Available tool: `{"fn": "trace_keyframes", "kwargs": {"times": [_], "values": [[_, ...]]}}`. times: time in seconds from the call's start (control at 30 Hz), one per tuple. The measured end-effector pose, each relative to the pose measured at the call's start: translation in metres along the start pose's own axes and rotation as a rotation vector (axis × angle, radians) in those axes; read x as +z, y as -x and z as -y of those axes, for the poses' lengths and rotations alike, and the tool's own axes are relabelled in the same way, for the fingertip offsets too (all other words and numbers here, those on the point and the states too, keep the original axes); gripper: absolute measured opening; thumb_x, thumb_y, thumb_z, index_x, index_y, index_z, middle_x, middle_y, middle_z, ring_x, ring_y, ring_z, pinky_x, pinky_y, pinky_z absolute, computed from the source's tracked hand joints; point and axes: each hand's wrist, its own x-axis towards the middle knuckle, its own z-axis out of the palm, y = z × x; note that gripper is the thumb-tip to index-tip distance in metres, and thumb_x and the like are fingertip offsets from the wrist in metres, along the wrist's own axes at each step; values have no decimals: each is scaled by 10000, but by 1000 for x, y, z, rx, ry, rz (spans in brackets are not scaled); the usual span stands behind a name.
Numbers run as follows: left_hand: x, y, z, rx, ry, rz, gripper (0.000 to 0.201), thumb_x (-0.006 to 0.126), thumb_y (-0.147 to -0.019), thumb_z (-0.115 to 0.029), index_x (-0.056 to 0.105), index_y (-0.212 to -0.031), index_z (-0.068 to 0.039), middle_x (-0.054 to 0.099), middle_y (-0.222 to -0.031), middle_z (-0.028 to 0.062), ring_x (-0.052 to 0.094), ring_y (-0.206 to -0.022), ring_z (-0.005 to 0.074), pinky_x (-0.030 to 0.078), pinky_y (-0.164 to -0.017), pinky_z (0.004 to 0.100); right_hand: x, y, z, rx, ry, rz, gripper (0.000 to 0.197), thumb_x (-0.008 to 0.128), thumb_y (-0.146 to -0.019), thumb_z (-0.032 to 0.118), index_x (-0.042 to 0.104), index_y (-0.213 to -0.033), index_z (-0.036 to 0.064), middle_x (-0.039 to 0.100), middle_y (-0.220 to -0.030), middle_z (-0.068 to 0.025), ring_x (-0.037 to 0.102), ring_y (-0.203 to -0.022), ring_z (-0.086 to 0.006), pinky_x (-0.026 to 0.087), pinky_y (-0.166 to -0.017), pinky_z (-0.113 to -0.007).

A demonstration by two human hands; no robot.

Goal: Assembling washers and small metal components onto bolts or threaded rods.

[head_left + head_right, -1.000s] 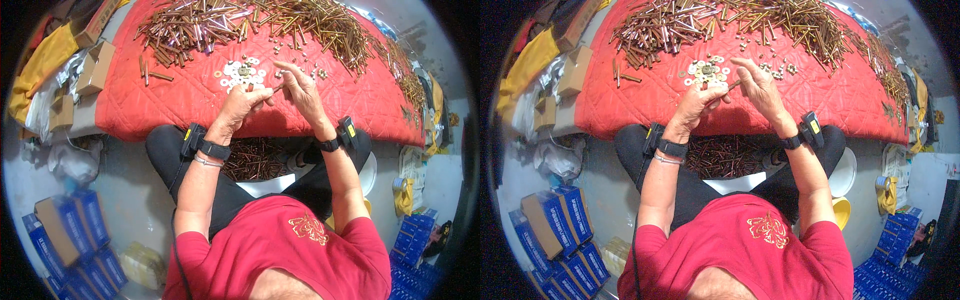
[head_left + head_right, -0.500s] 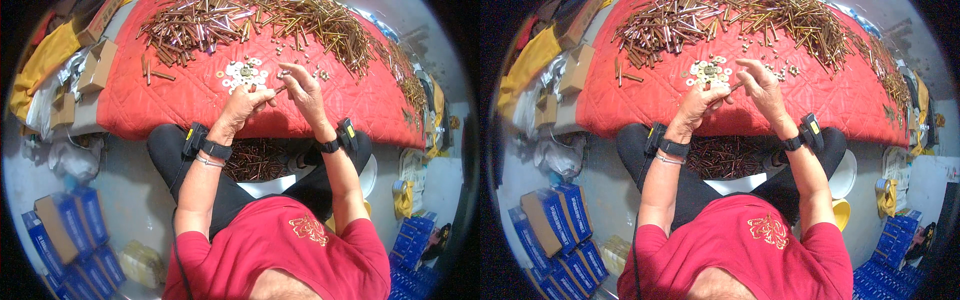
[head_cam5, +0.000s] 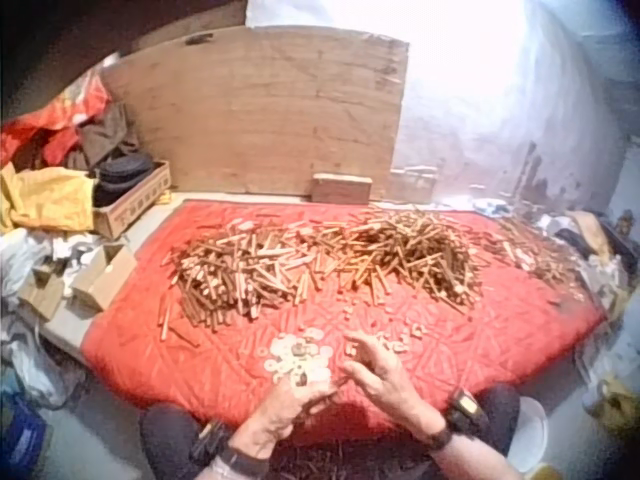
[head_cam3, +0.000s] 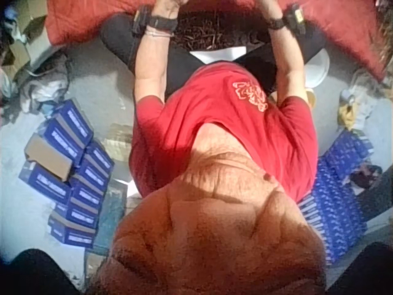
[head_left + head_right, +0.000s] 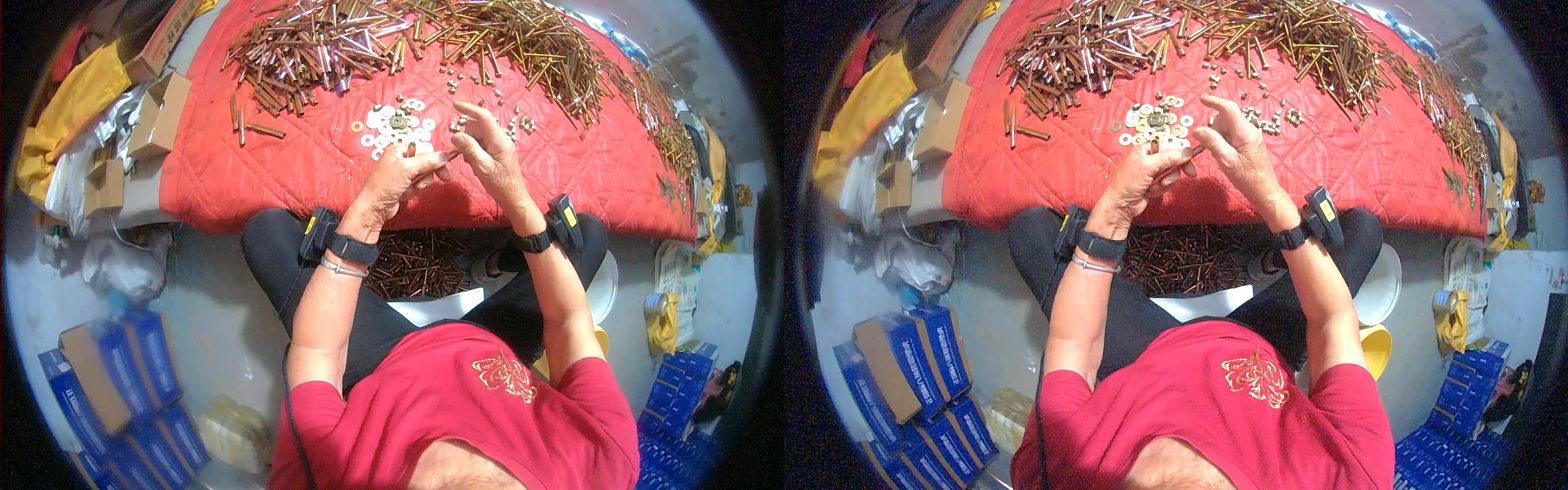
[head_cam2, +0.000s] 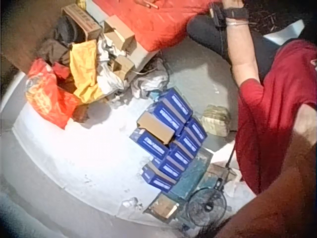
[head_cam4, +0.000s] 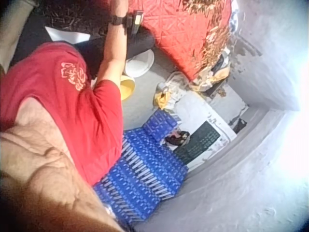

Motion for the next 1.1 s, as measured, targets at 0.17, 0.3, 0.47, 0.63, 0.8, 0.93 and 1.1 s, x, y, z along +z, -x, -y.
{"fn": "trace_keyframes", "kwargs": {"times": [0.17, 0.3, 0.47, 0.63, 0.8, 0.93, 1.1], "values": [[-3, -2, 1, -3, 5, -31, 122, 600, -838, -171, 622, -810, -55, 596, -645, -13, 375, -437, 15, 243, -370, 161, 7, 3, -4, -228, -2, -54, 389, 580, -880, 115, 464, -1248, 64, 491, -740, -11, 471, -674, -91, 415, -620, -239], [0, 3, -4, -49, 20, 17, 163, 597, -843, -178, 632, -744, -53, 558, -602, -39, 370, -434, 3, 225, -357, 160, 0, 3, 10, 118, 14, -24, 350, 523, -891, 49, 479, -1238, 63, 546, -864, -45, 533, -754, -116, 458, -703, -247], [-1, 1, -4, -41, 41, 20, 186, 601, -842, -188, 632, -721, -50, 527, -584, -57, 364, -435, -3, 204, -345, 162, 9, 1, -1, -272, 70, -141, 345, 533, -863, 10, 508, -1203, 58, 539, -796, -33, 524, -722, -119, 448, -672, -255], [1, -4, 3, 7, -14, -12, 147, 616, -830, -181, 627, -734, -70, 525, -589, -62, 364, -444, 4, 215, -370, 164, 9, -1, -2, -144, 208, -48, 331, 521, -867, 6, 501, -1194, 53, 555, -806, -68, 554, -710, -137, 460, -656, -277], [3, -4, 3, 43, -77, -94, 193, 632, -813, -223, 626, -698, -68, 452, -535, -75, 359, -444, 16, 216, -390, 182, 1, -8, 4, 186, 69, 43, 276, 508, -897, 54, 511, -1173, 45, 576, -797, -81, 558, -659, -174, 462, -615, -291], [0, -3, -2, -96, 18, -81, 189, 624, -818, -213, 633, -700, -65, 470, -538, -71, 363, -435, 7, 207, -364, 171, -2, -10, -4, -330, 192, -30, 331, 500, -882, 6, 517, -1206, 70, 481, -803, -20, 492, -759, -116, 442, -685, -251], [7, -2, 0, -1, -28, -105, 196, 616, -823, -191, 631, -674, -64, 500, -554, -61, 394, -454, 19, 251, -389, 189, 5, -2, -1, -247, 114, 24, 312, 499, -867, -23, 541, -1166, 56, 483, -832, -36, 487, -799, -127, 431, -725, -268]]}}
